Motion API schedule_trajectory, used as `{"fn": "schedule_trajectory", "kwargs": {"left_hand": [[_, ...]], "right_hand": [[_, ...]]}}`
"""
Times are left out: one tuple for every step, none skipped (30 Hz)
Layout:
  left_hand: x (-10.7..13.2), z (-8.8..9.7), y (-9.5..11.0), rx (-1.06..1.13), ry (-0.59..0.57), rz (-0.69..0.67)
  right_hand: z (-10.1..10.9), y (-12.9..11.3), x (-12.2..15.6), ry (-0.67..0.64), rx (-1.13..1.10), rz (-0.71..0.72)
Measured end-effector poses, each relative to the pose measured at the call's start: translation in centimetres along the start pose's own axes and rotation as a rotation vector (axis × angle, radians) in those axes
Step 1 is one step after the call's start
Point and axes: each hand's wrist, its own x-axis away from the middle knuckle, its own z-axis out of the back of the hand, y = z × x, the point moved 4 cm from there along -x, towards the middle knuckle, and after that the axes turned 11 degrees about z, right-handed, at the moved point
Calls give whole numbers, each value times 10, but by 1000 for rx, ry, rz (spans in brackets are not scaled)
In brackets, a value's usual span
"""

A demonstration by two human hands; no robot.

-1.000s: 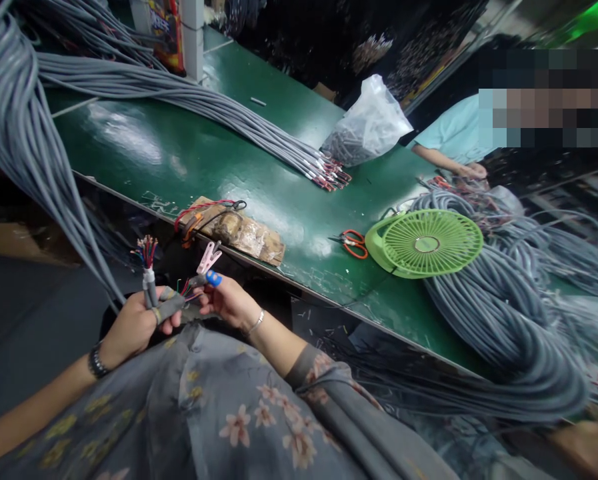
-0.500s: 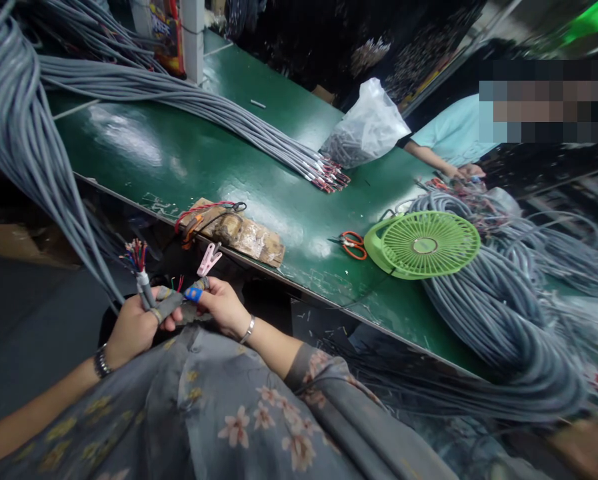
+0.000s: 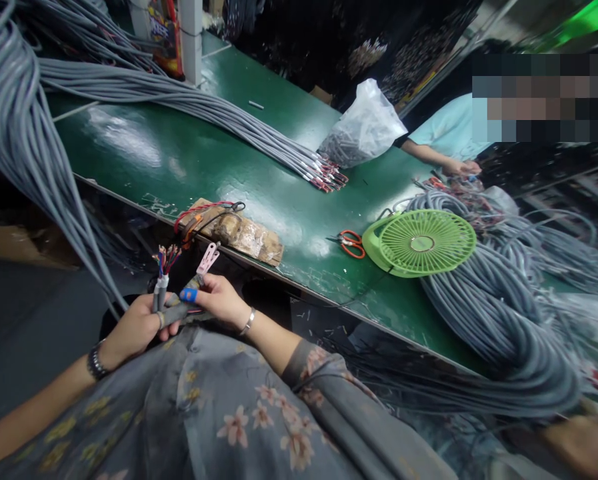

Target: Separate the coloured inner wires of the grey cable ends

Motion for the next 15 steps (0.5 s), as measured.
{"fn": "schedule_trajectory", "kwargs": {"left_hand": [[1, 0, 0, 5, -8, 3], [1, 0, 1, 13, -15, 5], [2, 0, 1, 23, -20, 7], [3, 0, 1, 33, -24, 11], [4, 0, 1, 43, -25, 16], [4, 1, 1, 54, -20, 20], [4, 1, 1, 64, -14, 25], [4, 1, 1, 72, -8, 28], [3, 1, 1, 77, -3, 28], [2, 1, 0, 76, -2, 25], [1, 0, 0, 70, -1, 20], [0, 0, 0, 59, -3, 15], [-1, -1, 0, 50, -2, 9], [-2, -1, 0, 44, 0, 5], [-2, -1, 0, 40, 2, 5]], "right_hand": [[3, 2, -2, 59, 4, 7], [8, 4, -3, 138, -2, 11], [14, 5, -4, 220, -16, 12], [21, 6, -4, 297, -38, 9], [27, 7, -4, 341, -66, 2], [30, 7, -4, 345, -97, -15], [32, 8, -2, 307, -126, -44], [31, 8, 0, 243, -150, -77], [29, 8, 2, 170, -162, -108], [26, 7, 5, 100, -161, -130], [22, 6, 7, 43, -147, -138], [18, 5, 9, 6, -124, -132], [15, 3, 10, -15, -97, -119], [12, 1, 10, -20, -74, -102], [10, 0, 10, -13, -57, -85]]}}
